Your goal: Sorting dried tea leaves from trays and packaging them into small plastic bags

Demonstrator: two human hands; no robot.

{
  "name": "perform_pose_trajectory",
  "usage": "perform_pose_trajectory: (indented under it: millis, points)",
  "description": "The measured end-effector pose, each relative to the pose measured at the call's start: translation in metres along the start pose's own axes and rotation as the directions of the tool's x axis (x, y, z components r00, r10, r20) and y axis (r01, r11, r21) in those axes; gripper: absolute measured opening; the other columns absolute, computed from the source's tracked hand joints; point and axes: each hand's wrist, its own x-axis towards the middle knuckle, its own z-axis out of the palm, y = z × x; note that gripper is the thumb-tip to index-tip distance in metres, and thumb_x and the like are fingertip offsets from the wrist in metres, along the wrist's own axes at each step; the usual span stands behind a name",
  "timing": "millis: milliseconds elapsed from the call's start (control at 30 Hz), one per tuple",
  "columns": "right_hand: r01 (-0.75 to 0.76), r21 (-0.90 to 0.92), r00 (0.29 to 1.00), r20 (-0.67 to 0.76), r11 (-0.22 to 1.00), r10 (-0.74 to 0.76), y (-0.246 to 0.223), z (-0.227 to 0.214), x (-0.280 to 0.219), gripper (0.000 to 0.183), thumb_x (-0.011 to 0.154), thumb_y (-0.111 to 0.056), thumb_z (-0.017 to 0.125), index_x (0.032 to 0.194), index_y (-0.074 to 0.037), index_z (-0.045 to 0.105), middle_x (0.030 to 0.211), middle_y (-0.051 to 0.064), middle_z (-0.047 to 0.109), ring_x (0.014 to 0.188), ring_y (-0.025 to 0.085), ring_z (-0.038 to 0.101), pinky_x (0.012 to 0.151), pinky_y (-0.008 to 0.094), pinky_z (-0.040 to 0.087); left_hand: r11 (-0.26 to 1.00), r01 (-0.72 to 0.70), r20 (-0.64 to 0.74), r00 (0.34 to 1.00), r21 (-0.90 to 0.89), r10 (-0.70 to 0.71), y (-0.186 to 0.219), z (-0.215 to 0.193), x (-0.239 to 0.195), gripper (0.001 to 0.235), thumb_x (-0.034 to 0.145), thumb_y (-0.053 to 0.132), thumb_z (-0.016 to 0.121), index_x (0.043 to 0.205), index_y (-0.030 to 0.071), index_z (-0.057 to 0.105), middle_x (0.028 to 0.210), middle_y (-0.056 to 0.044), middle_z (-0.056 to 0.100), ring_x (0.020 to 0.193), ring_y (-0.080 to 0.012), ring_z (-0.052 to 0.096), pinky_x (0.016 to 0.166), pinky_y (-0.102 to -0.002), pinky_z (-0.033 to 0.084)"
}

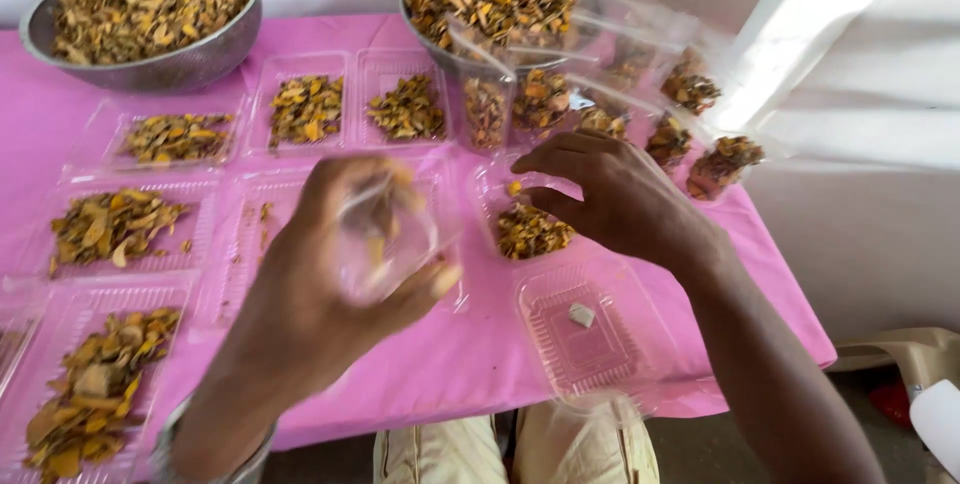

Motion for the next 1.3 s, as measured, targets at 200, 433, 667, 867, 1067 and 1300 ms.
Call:
perform_pose_trajectory:
  millis: [200, 433, 667, 867, 1067, 1300]
  points:
    - [-0.349, -0.003, 0.833, 0.457, 0.937, 0.311, 0.049, 0.034, -0.009, 0.055, 0.097, -0.037, 0.063, 0.148, -0.023, 0.052, 0.153, 0.006, 0.054, 0.138, 0.027, 0.051, 0.114, 0.053, 0.038, 0.873, -0.417, 0.029, 0.905, 0.252, 0.424, -0.051, 0.049, 0.093, 0.063, 0.089, 0.029, 0.079, 0.135, 0.005, 0.043, 0.132, -0.016, 0.056, 0.123, -0.0306, 0.055, 0.109, -0.046, 0.046]
    - [-0.159, -0.048, 0.807, 0.569, 0.986, 0.158, 0.052, 0.065, -0.018, 0.058, 0.095, -0.04, 0.067, 0.147, -0.017, 0.053, 0.145, 0.012, 0.058, 0.13, 0.034, 0.051, 0.109, 0.05, 0.038, 0.898, -0.357, 0.057, 0.933, 0.259, 0.355, -0.076, 0.06, 0.094, 0.062, 0.088, 0.028, 0.082, 0.132, 0.009, 0.044, 0.11, -0.009, 0.059, 0.092, -0.0221, 0.059, 0.089, -0.038, 0.055]
    - [-0.117, 0.054, 0.857, 0.51, 0.992, 0.073, 0.027, 0.069, -0.015, 0.036, 0.094, -0.031, 0.071, 0.125, -0.015, 0.066, 0.125, 0.009, 0.067, 0.111, 0.031, 0.062, 0.097, 0.046, 0.045, 0.908, -0.314, -0.03, 0.942, 0.277, 0.335, -0.083, 0.045, 0.09, 0.06, 0.089, 0.028, 0.082, 0.131, 0.008, 0.044, 0.11, -0.01, 0.059, 0.094, -0.0234, 0.058, 0.084, -0.038, 0.055]
    - [-0.22, 0.086, 0.827, 0.544, 0.972, 0.139, 0.021, 0.058, 0.005, 0.046, 0.096, -0.028, 0.065, 0.14, -0.015, 0.062, 0.14, 0.007, 0.067, 0.12, 0.029, 0.065, 0.108, 0.049, 0.042, 0.847, -0.427, -0.045, 0.885, 0.315, 0.463, -0.1, 0.053, 0.092, 0.066, 0.087, 0.026, 0.086, 0.133, 0.001, 0.046, 0.114, -0.014, 0.06, 0.101, -0.0256, 0.06, 0.094, -0.036, 0.057]
    - [-0.364, 0.051, 0.8, 0.528, 0.93, 0.284, 0.039, 0.062, 0.002, 0.023, 0.097, -0.031, 0.067, 0.108, -0.012, 0.075, 0.106, 0.005, 0.076, 0.082, 0.019, 0.074, 0.072, 0.037, 0.061, 0.926, -0.301, -0.02, 0.949, 0.229, 0.314, -0.085, 0.05, 0.089, 0.065, 0.087, 0.031, 0.082, 0.133, 0.006, 0.044, 0.12, -0.015, 0.061, 0.106, -0.0273, 0.063, 0.095, -0.041, 0.057]
    - [-0.166, 0.152, 0.952, 0.28, 0.974, 0.119, 0.042, 0.056, -0.003, 0.014, 0.095, -0.022, 0.072, 0.1, -0.009, 0.075, 0.087, 0.004, 0.074, 0.071, 0.023, 0.072, 0.063, 0.039, 0.054, 0.933, -0.296, -0.055, 0.948, 0.205, 0.313, -0.081, 0.045, 0.089, 0.064, 0.085, 0.025, 0.084, 0.134, 0.007, 0.045, 0.114, -0.012, 0.06, 0.104, -0.0253, 0.061, 0.1, -0.039, 0.053]
